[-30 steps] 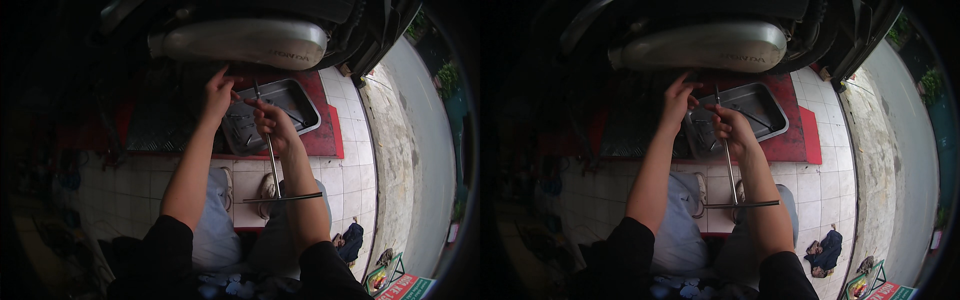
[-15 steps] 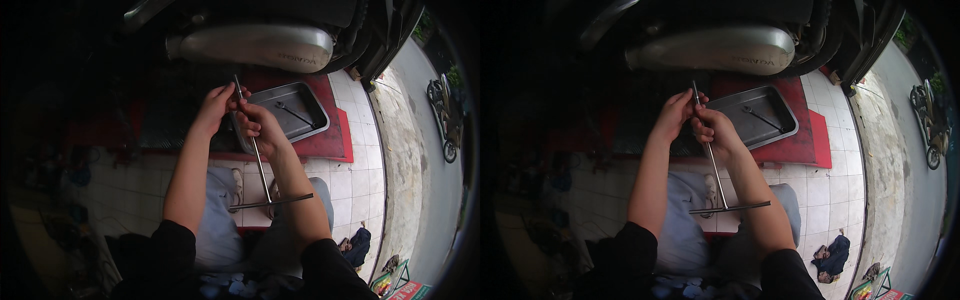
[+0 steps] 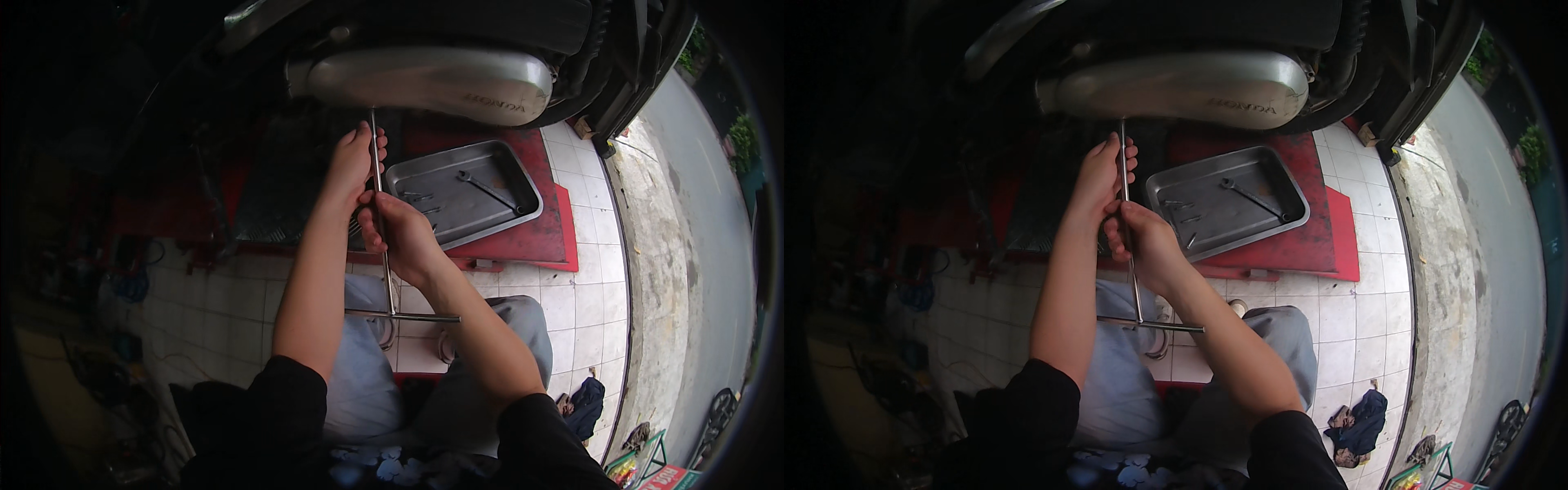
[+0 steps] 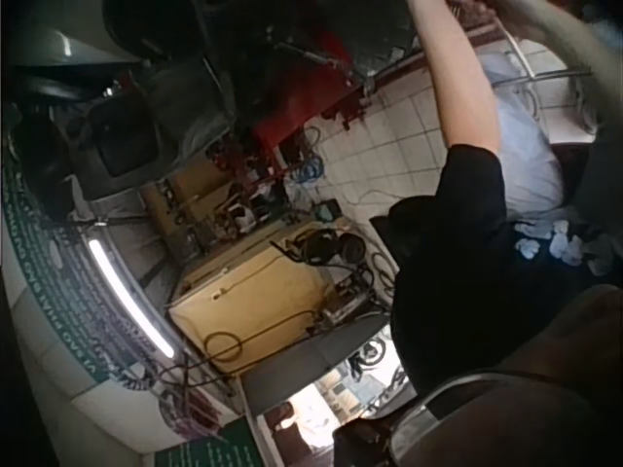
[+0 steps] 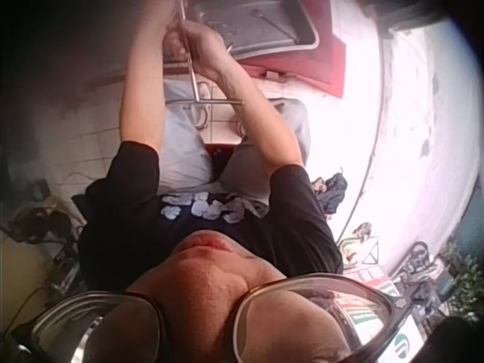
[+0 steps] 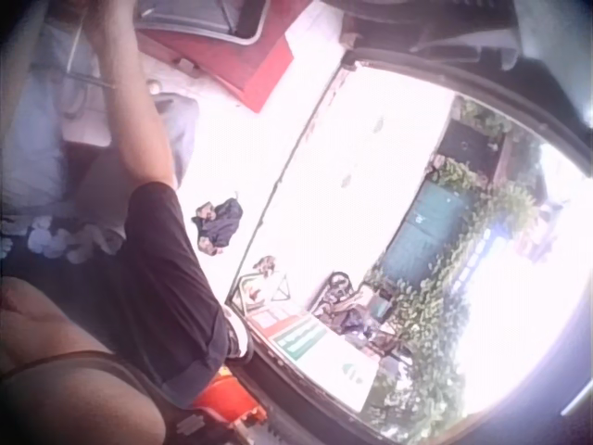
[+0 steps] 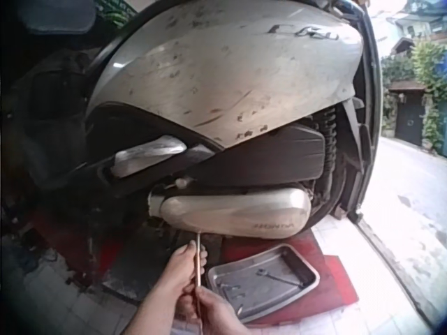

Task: The person unscrews bolts from a motorcycle engine cover using a T-handle wrench, places them into a tray, and then begins inserting bolts back into the cover by hand.

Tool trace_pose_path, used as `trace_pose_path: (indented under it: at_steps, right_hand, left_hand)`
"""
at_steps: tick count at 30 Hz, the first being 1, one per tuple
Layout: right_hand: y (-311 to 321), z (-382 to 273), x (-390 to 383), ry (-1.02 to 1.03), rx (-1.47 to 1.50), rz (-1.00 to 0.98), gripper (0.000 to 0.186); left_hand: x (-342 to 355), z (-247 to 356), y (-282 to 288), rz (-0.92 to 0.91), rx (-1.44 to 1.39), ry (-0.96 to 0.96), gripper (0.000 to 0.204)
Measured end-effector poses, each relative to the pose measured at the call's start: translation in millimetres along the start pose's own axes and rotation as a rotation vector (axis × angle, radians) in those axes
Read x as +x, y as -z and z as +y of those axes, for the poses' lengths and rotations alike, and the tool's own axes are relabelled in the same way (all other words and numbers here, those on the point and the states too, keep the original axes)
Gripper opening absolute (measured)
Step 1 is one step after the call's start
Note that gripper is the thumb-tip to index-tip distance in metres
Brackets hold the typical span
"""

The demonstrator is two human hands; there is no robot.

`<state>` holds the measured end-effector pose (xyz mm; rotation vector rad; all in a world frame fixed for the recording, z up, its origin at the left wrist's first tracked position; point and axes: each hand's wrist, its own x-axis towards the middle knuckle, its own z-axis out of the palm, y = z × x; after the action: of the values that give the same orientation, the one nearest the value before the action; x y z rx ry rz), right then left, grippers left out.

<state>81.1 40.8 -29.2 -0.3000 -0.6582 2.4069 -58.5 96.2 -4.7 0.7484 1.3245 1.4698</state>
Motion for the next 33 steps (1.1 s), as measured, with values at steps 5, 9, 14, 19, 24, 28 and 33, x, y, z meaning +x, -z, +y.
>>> trace_pose_path:
  at_steps: [5,9,14,19,24,28,33]
  right_hand:
    - [2,-5,-1,0.004,0.085,0.002,0.031]
    - [-6,-8,-1,0.021,0.109,0.042,0.031]
    - [-11,4,-8,-0.027,0.138,0.043,0.027]
    - [-35,23,-25,-0.139,0.106,0.054,0.024]
    - [-39,28,-27,-0.167,0.302,-0.005,0.025]
    - [-42,22,-30,-0.143,0.395,-0.069,0.024]
    - [-43,9,-32,-0.154,0.406,-0.056,0.025]
  left_hand:
    - [1,4,-3,0.025,-0.022,0.036,0.030]
    - [6,9,0,-0.005,-0.074,0.036,0.029]
    - [15,6,8,-0.105,-0.225,0.041,0.027]
    - [21,8,14,-0.208,-0.404,0.149,0.022]
    - [22,12,18,-0.254,-0.445,0.204,0.021]
    - [20,14,16,-0.280,-0.445,0.217,0.021]
    - [19,12,11,-0.288,-0.415,0.201,0.022]
